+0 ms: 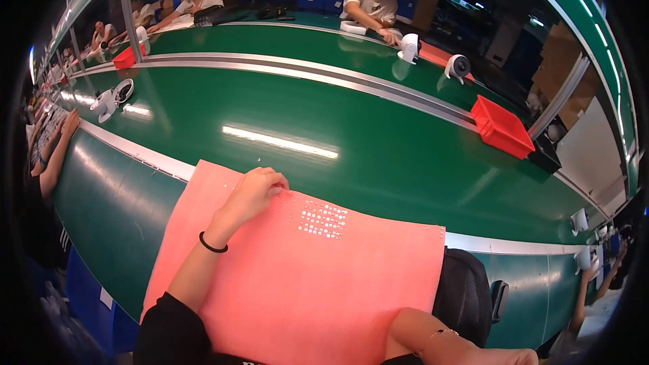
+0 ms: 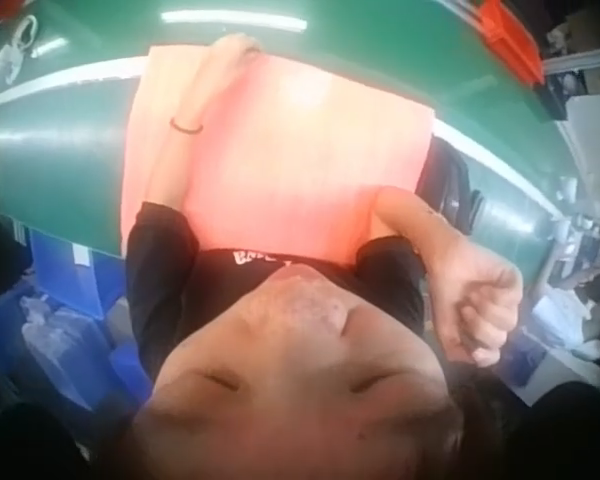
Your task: Assembling camera modules on a production line.
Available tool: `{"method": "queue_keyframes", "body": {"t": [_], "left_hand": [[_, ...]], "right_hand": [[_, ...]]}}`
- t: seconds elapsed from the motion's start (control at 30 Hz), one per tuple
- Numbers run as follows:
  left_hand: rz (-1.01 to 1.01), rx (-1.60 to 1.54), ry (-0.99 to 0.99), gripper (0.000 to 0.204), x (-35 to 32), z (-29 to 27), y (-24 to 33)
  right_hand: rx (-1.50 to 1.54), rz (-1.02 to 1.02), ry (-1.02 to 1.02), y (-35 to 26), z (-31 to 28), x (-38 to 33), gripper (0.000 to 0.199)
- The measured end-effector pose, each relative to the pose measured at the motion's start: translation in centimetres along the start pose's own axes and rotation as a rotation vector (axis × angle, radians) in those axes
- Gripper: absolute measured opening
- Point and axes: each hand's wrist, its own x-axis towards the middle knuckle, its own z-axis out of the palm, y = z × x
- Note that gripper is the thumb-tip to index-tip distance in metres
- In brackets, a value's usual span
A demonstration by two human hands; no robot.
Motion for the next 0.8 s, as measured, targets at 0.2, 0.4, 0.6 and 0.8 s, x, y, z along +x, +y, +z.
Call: {"method": "queue_keyframes", "body": {"t": [0.2, 0.4, 0.6, 0.8], "left_hand": [[-0.027, -0.033, -0.039, 0.009, -0.1, -0.4, -0.4], [-0.049, -0.024, -0.006, 0.008, -0.2, 0.8, -0.9], [-0.051, 0.084, 0.066, 0.007, -0.2, 0.9, -0.9], [0.003, 0.120, 0.118, 0.009, -0.4, 0.6, -0.7]], "right_hand": [[-0.012, 0.015, -0.035, 0.0, 0.1, 0.0, 0.024], [0.001, 0.012, -0.034, 0.0, 0.0, 0.1, 0.025], [0.000, 0.007, -0.051, 0.0, -0.1, 0.0, 0.026], [0.002, 0.008, -0.057, -0.1, -0.2, 0.1, 0.027]]}}
